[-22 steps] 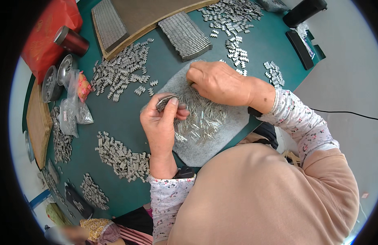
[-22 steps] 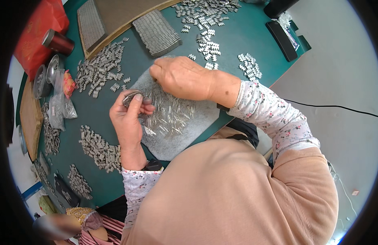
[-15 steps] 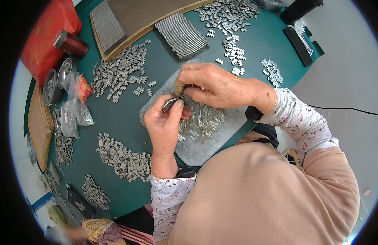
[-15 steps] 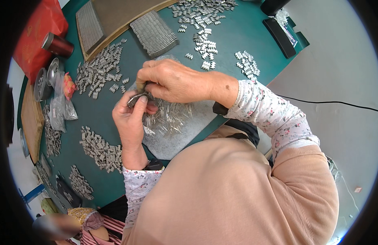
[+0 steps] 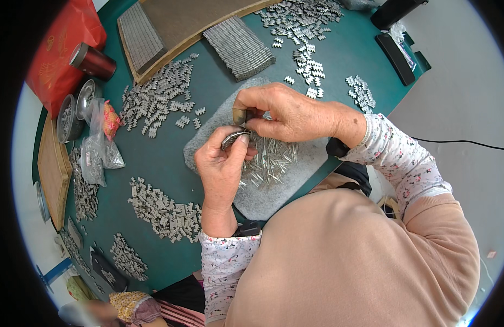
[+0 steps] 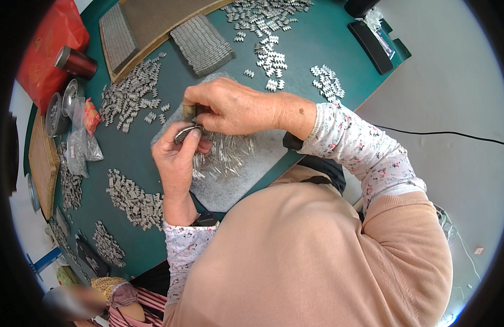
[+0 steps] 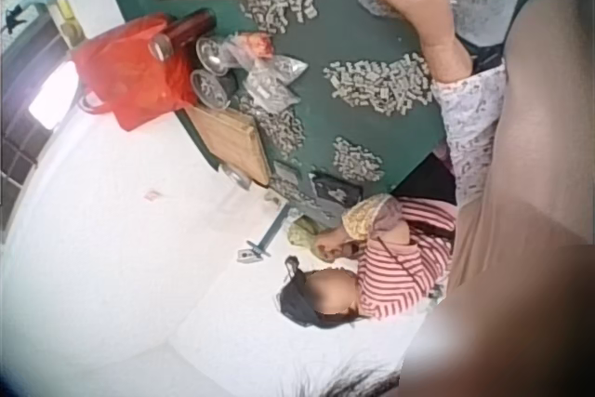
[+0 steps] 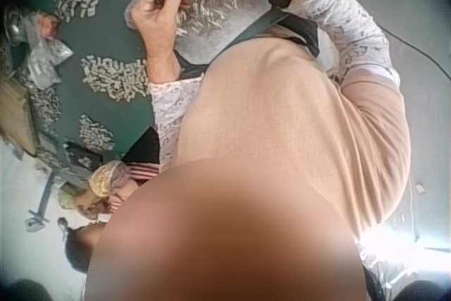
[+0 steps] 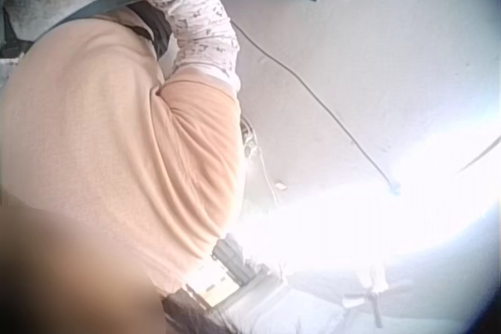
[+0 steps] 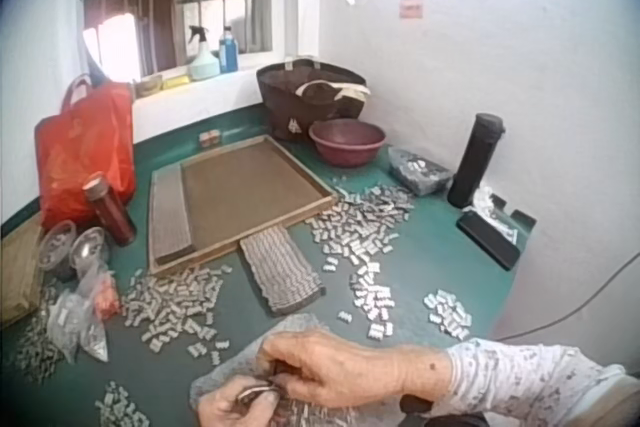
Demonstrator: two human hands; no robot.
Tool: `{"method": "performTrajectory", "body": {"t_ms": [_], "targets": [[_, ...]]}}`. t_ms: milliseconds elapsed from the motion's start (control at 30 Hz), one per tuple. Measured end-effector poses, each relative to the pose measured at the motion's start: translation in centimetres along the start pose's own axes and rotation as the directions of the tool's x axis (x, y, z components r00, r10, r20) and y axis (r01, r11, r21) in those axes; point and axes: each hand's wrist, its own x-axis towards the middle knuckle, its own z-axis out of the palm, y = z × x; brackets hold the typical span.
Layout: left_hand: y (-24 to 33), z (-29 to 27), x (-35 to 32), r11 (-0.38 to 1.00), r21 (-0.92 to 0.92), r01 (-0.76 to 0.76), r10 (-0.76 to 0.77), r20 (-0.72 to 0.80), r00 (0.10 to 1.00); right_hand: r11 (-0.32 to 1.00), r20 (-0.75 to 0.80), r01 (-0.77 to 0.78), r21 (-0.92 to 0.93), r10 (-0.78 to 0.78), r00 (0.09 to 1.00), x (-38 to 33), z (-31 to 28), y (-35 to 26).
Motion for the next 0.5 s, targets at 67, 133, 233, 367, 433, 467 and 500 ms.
{"method": "performTrajectory", "body": {"t_ms": [67, 133, 233, 367, 433, 467, 500], "targets": [[0.0, 0.4, 0.1, 0.999, 0.033, 0.001, 0.0, -0.037, 0.999, 0.998, 0.003, 0.05, -0.041, -0.05, 0.999, 0.0, 0.0, 0.0], [-0.5, 0.0, 0.1, 0.991, 0.126, -0.043, 0.047, -0.027, 0.999, 0.991, 0.009, 0.105, -0.081, -0.105, 0.994, -0.1, 0.1, -0.1], [-1.4, -0.3, 0.2, 0.947, 0.273, -0.167, 0.171, 0.009, 0.985, 0.937, 0.056, 0.225, -0.269, -0.218, 0.974, -0.4, 0.6, -0.4], [-0.1, 0.3, -0.2, 0.992, 0.128, -0.022, 0.026, -0.025, 0.999, 0.939, -0.04, 0.186, -0.288, -0.206, 0.978, -1.0, 1.4, -0.4], [0.4, 0.0, 0.0, 0.999, 0.042, 0.034, -0.033, -0.021, 0.999, 0.969, -0.137, 0.128, -0.21, -0.159, 0.978, -1.2, 1.6, -0.4], [0.5, -0.2, 0.1, 0.993, -0.085, 0.086, -0.087, -0.014, 0.996, 0.958, -0.157, 0.138, -0.251, -0.181, 0.971, -1.5, 1.7, -0.5], [0.5, -0.4, 0.0, 0.968, -0.209, 0.138, -0.142, -0.002, 0.99, 0.946, -0.174, 0.147, -0.29, -0.203, 0.963, -1.7, 1.9, -0.7]]}}
